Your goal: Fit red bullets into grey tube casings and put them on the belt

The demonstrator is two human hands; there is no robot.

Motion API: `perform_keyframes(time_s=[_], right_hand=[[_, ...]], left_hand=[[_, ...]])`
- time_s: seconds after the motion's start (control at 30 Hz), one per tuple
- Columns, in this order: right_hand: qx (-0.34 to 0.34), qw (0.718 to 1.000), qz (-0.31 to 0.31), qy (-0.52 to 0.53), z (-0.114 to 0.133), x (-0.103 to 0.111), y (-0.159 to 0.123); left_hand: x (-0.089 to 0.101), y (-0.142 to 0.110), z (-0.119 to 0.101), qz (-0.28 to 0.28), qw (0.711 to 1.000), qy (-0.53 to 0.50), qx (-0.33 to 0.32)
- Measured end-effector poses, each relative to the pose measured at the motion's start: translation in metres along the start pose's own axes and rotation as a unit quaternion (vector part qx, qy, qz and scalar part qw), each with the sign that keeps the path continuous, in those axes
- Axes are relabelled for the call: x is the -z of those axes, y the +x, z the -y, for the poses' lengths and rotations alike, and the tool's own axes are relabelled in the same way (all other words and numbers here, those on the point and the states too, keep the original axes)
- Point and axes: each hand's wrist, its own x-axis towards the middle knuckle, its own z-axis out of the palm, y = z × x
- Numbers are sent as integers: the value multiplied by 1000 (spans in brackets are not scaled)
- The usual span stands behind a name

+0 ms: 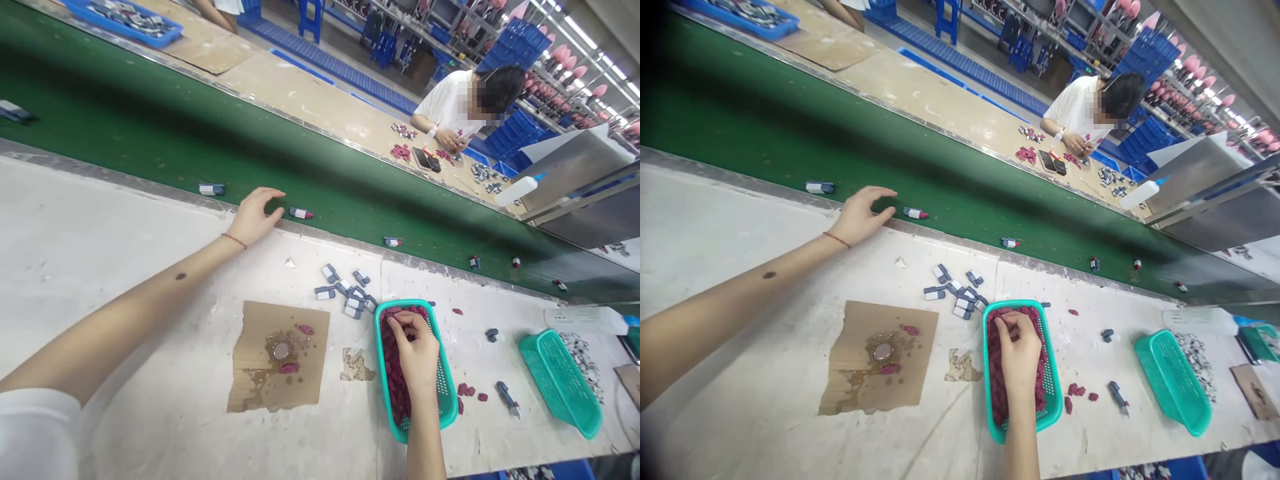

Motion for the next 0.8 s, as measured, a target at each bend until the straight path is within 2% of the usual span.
perform_keyframes(time_s=[0.07,0.13,0.2,0.27,0.37,0.47,0.57,0.63,0.7,0.8], right_hand=[[-43,993,-4,111,2,1,-5],[-63,981,-5,186,9,0,-11],[-59,977,-2,206,18,-4,-18],[-48,979,11,196,28,-13,-25],[-48,983,30,176,40,-32,-35],[-66,980,56,178,48,-55,-45],[-107,965,128,205,50,-78,-55],[-126,950,177,225,50,-91,-61],[-116,946,211,215,50,-100,-65],[-47,955,251,149,51,-107,-67]], left_hand=[[21,2,16,-28,994,95,-47],[40,4,33,-52,973,211,-74],[56,5,47,-43,957,279,-72],[66,7,55,-10,958,279,-73],[72,11,55,8,969,235,-78],[74,16,49,-18,977,204,-56],[75,14,41,-65,990,128,2],[74,3,32,-94,992,8,79],[73,-18,21,-91,979,-105,147],[71,-62,1,-12,957,-199,209]])
